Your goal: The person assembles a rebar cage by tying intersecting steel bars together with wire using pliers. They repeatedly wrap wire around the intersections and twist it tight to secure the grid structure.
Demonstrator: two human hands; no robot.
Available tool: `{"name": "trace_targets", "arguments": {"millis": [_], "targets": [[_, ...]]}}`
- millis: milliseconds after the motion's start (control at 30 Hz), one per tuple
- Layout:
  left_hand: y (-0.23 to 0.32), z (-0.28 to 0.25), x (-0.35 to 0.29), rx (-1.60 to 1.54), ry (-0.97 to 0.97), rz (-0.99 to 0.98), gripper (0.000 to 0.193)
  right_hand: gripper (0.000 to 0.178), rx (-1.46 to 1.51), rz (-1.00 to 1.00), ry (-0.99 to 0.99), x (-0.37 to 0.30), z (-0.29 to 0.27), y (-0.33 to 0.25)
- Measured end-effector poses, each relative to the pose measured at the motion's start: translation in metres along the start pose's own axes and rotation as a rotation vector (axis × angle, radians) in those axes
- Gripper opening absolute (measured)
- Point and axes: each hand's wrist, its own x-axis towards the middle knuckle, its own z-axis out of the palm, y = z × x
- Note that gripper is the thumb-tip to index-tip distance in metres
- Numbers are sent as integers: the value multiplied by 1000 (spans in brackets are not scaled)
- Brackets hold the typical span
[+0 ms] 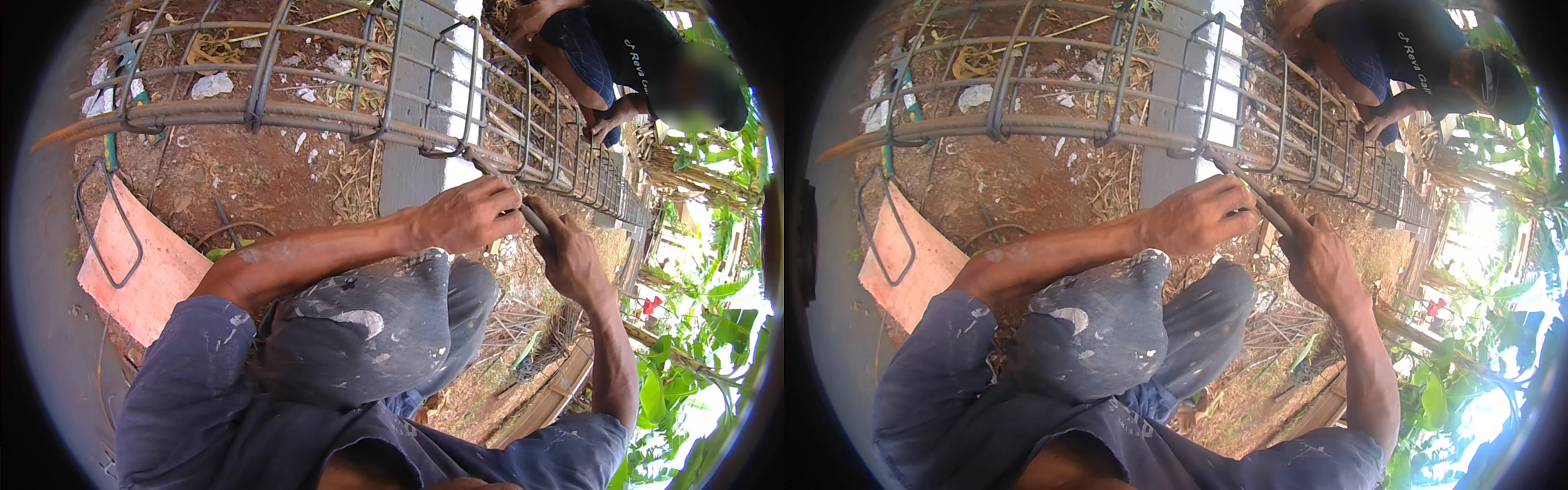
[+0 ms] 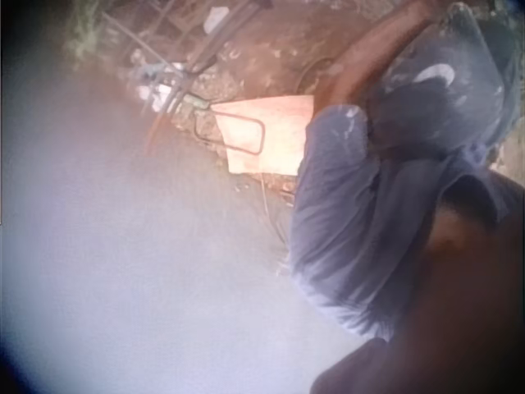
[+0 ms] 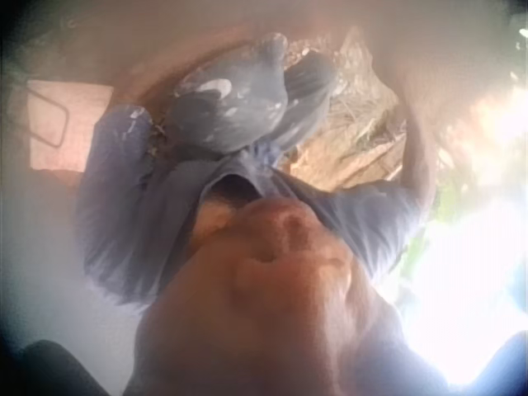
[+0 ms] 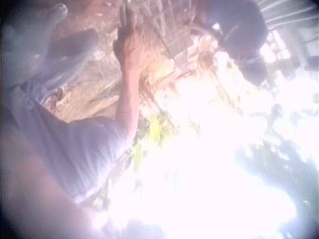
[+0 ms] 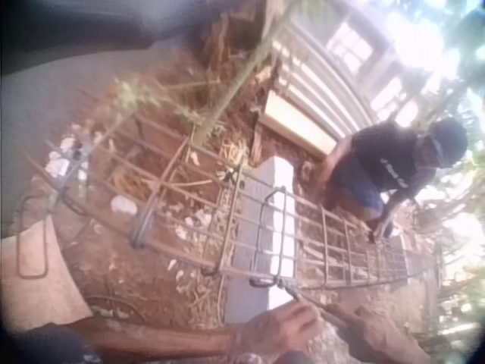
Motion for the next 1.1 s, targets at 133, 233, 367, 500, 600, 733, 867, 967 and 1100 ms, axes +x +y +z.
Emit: {"name": "trace_targets", "arguments": {"millis": [133, 233, 367, 500, 600, 733, 867, 967, 1100], "targets": [[1, -2, -1, -31, 60, -74, 18, 23, -137, 93, -154, 10, -36, -14], [4, -9, -2, -63, 105, -120, 18, 17, -276, 81, -281, 25, -67, -30], [3, -15, -4, -101, 171, -109, 17, 16, -412, 36, -377, 47, -88, -51], [-1, -7, -9, -117, 181, -100, 15, 17, -519, 55, -367, 56, -98, -49], [-2, 7, -8, -66, 179, -97, 14, 14, -569, 83, -299, 55, -97, -29], [1, 16, -8, -48, 170, -76, 15, 18, -341, -13, -202, 38, -65, -9], [3, 9, -4, -67, 169, -94, 15, 13, -434, 39, -146, 25, -63, -43], [0, -10, -3, -78, 190, -160, 21, 9, -726, -87, -210, 51, -108, -94], [14, -24, 6, -72, 205, -97, 18, 13, -922, 72, -404, 78, -158, -211]]}}
